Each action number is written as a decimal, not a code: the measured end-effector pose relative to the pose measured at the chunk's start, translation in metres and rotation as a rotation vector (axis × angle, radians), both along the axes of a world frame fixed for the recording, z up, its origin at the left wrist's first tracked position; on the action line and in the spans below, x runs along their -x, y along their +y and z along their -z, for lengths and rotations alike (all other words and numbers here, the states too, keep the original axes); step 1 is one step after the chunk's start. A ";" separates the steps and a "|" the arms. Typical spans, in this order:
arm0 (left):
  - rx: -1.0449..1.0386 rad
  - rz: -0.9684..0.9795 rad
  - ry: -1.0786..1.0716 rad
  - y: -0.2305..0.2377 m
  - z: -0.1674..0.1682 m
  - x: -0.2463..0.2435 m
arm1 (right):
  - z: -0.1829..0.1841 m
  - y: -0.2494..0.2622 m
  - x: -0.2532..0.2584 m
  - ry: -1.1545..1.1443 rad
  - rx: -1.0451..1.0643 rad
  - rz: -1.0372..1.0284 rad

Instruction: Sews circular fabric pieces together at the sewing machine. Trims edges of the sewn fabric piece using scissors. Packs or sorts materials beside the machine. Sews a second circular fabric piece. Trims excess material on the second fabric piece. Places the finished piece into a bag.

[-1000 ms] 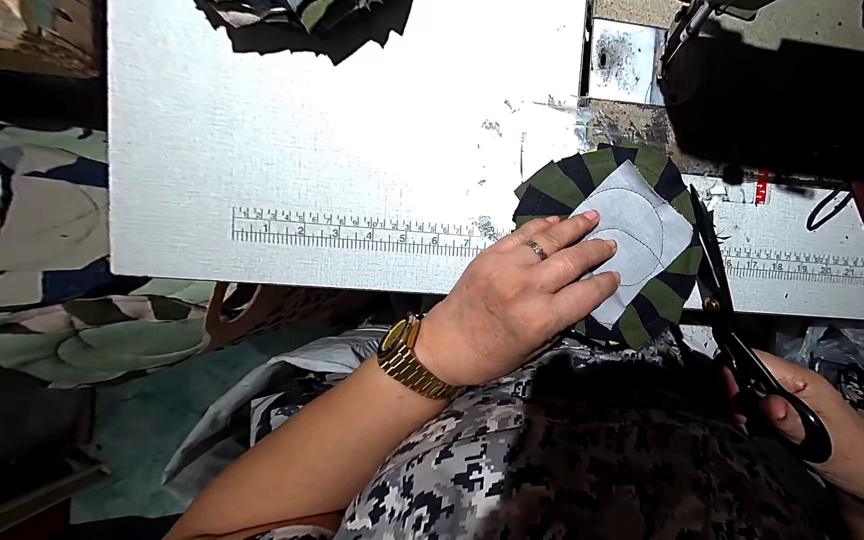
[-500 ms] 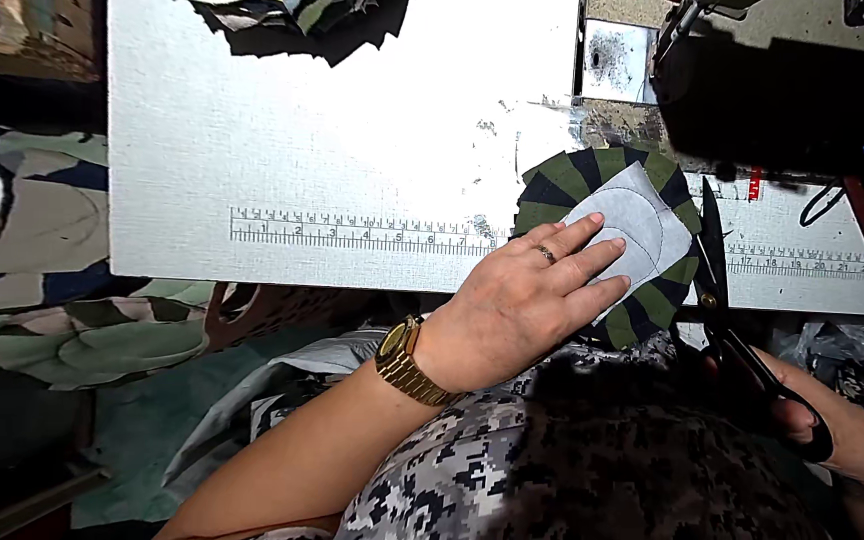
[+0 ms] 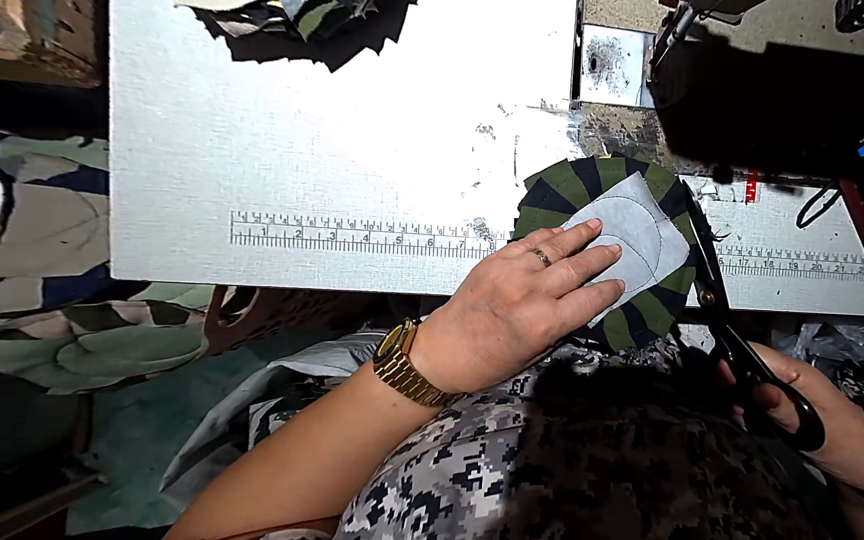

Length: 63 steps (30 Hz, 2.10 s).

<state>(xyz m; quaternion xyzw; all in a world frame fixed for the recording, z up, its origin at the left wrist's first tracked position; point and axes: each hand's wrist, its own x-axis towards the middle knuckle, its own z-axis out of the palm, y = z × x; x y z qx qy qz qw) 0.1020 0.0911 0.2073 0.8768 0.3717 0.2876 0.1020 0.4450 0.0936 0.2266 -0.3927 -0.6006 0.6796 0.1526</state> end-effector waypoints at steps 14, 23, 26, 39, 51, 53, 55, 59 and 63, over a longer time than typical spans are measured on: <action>-0.011 -0.135 0.081 0.003 -0.008 0.017 | 0.001 0.008 -0.017 -0.077 -0.022 -0.230; 0.007 0.000 0.005 0.002 -0.003 0.017 | -0.001 0.015 -0.007 -0.164 -0.122 -0.218; 0.001 0.004 0.002 0.002 -0.003 0.016 | -0.003 0.015 -0.003 -0.154 -0.114 -0.174; 0.041 -0.026 0.063 0.010 -0.011 0.030 | -0.006 0.001 0.003 -0.056 -0.050 0.012; -0.003 0.075 0.127 0.000 -0.004 0.011 | -0.003 0.012 -0.011 -0.030 0.040 -0.231; 0.012 0.100 0.116 -0.002 -0.003 0.010 | -0.004 0.014 -0.010 -0.038 0.040 -0.230; 0.015 0.117 0.110 -0.002 -0.002 0.010 | -0.004 0.017 -0.008 -0.037 0.025 -0.236; 0.017 0.142 0.095 -0.002 -0.002 0.011 | -0.001 0.020 -0.008 -0.017 0.022 -0.254; 0.019 0.138 0.077 -0.003 -0.001 0.011 | -0.001 0.019 -0.007 -0.010 0.043 -0.231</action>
